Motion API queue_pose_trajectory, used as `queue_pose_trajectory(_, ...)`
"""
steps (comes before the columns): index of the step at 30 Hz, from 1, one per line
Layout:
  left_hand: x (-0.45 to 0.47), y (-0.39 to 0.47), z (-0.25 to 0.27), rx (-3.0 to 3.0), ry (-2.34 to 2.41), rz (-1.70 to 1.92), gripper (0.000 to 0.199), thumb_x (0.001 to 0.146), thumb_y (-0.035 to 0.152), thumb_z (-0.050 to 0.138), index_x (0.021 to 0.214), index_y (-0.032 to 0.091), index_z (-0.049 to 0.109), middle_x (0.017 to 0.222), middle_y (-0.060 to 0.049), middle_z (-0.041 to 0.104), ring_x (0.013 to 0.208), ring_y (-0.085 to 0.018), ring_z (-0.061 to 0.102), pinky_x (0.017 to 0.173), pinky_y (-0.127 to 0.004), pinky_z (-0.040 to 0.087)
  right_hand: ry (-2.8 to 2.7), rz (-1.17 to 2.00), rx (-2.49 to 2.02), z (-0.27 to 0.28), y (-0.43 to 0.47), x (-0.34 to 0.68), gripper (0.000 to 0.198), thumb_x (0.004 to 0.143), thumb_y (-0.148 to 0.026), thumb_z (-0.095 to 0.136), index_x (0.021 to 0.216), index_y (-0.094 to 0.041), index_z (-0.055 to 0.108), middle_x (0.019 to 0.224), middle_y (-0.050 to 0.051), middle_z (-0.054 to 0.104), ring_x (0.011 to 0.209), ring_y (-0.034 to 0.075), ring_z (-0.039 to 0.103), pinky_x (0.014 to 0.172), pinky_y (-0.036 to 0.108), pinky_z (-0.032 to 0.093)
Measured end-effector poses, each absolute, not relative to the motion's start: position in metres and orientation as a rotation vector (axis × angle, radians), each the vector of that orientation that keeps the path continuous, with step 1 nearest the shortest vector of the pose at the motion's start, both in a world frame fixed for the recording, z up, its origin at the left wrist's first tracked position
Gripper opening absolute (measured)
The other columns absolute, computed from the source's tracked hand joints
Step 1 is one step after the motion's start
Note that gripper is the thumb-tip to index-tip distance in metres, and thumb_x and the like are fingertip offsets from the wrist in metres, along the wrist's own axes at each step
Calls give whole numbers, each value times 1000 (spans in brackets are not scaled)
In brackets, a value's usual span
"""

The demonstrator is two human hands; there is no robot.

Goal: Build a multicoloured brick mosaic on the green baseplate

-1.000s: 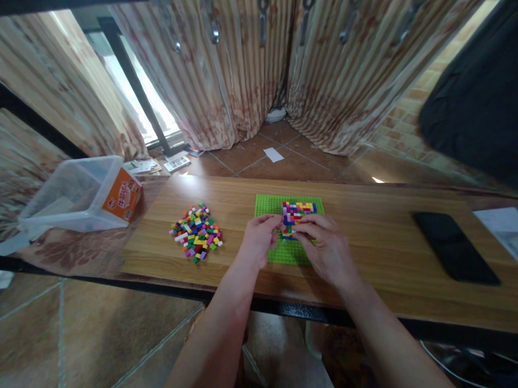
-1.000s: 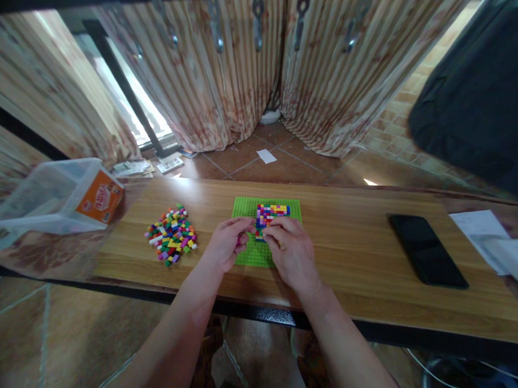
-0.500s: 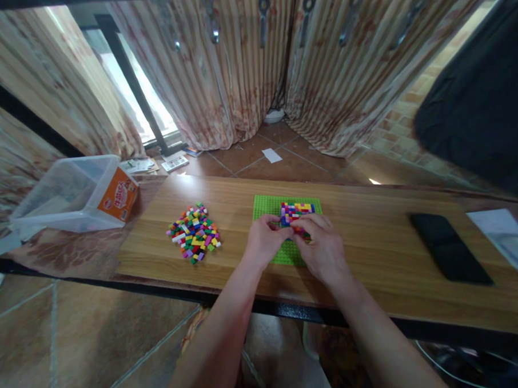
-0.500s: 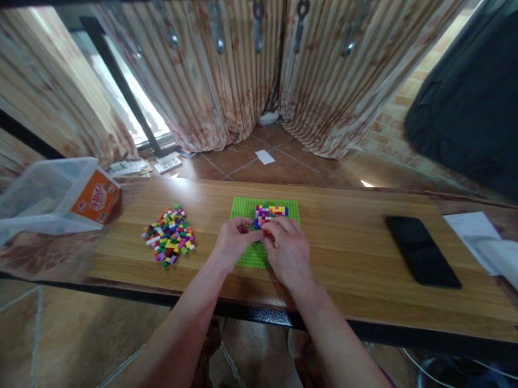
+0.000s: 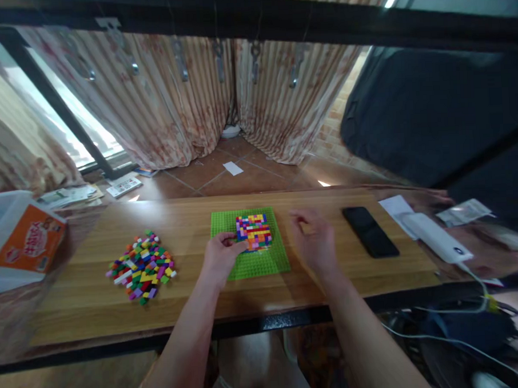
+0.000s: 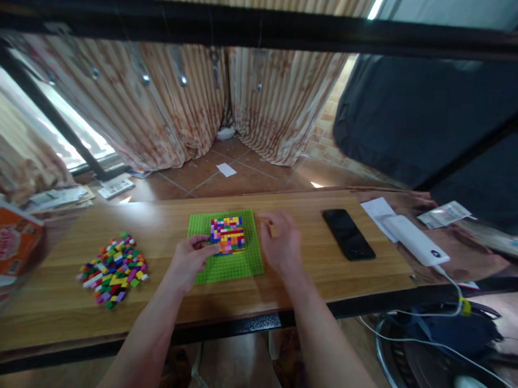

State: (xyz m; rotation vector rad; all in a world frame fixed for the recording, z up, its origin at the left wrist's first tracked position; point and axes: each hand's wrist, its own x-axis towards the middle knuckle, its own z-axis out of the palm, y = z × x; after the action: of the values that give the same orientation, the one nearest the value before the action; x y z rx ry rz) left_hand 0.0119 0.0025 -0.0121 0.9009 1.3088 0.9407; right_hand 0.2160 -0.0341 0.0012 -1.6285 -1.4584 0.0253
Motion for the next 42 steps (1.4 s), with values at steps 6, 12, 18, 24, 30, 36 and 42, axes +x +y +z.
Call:
queue_pose_trajectory(6,11,3,-8,910,1313,920,55,46,33,88,89,12,62,52,11,45,39,-1,28,40,-20,15,-798,-210,-2451,-6,-51,329,66,82,-50,59,134,-10,54,133,26,55,125,42,48,100,59,40)
queue_pose_trajectory(12,10,4,-5,937,1334,873,57,46,37,88,91,12,63,54,10,46,39,-1,28,39,-19,14,-697,82,-2741,-32,-69,380,106,67,-78,61,142,-5,42,147,33,39,135,50,36,105,65,32)
queue_pose_trajectory(18,9,5,-6,919,1369,833,64,44,41,89,95,14,62,54,10,49,38,-2,30,39,-19,16,-758,139,-2775,-38,-59,396,106,61,-82,63,136,-7,50,139,31,47,134,49,39,105,63,32)
queue_pose_trajectory(24,7,6,-7,936,1375,806,63,44,42,89,95,15,64,54,9,51,38,-2,29,41,-19,16,-701,134,-2744,-40,-55,401,103,57,-79,68,132,-11,52,137,29,50,132,47,41,103,61,35)
queue_pose_trajectory(30,8,1,3,974,1382,817,61,47,42,88,96,14,62,55,9,51,39,-2,29,42,-18,16,-670,169,-2738,-36,-54,398,102,56,-76,72,132,-12,52,137,27,49,133,45,41,104,57,36)
queue_pose_trajectory(36,9,2,4,985,1363,803,63,45,44,88,94,14,61,53,10,49,39,-2,29,41,-17,16,-678,171,-2721,-33,-54,392,96,61,-72,71,134,-11,51,139,27,48,134,44,41,103,58,36)
queue_pose_trajectory(42,10,2,3,964,1398,826,64,43,44,89,94,15,62,52,11,46,38,-2,29,41,-16,16,-701,163,-2689,-33,-55,390,101,59,-74,71,135,-10,50,139,27,49,134,45,40,104,58,36)
